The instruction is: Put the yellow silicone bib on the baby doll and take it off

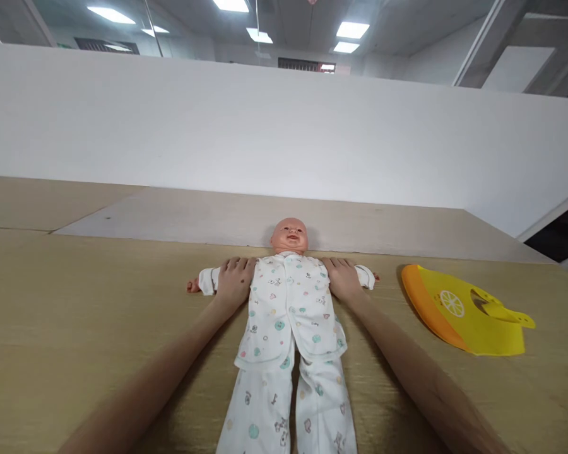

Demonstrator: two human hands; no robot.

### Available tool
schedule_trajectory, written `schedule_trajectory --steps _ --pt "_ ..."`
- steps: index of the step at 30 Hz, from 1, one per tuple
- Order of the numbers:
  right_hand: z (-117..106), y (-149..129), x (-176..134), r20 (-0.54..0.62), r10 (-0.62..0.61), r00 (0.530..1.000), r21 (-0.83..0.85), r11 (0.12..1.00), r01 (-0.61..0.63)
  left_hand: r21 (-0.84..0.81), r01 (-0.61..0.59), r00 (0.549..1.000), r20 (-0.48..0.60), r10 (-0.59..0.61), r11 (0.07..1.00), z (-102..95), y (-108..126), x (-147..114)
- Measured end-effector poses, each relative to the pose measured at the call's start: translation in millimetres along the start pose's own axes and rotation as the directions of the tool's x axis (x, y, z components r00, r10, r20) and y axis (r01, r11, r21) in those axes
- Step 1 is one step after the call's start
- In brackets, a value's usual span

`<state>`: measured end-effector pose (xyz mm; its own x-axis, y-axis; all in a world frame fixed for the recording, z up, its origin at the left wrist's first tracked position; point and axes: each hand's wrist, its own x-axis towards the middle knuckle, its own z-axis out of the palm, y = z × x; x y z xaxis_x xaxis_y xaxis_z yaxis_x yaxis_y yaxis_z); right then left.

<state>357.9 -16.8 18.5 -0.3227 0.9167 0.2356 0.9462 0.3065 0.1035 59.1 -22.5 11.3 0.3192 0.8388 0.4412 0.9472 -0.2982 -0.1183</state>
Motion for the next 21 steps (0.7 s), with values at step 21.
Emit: schedule_trajectory --steps 21 --pt "12 16 -17 0.005 0.037 0.999 -0.099 0.994 -0.036 0.039 0.026 1.0 -0.001 -0.026 0.999 9.8 -21 2"
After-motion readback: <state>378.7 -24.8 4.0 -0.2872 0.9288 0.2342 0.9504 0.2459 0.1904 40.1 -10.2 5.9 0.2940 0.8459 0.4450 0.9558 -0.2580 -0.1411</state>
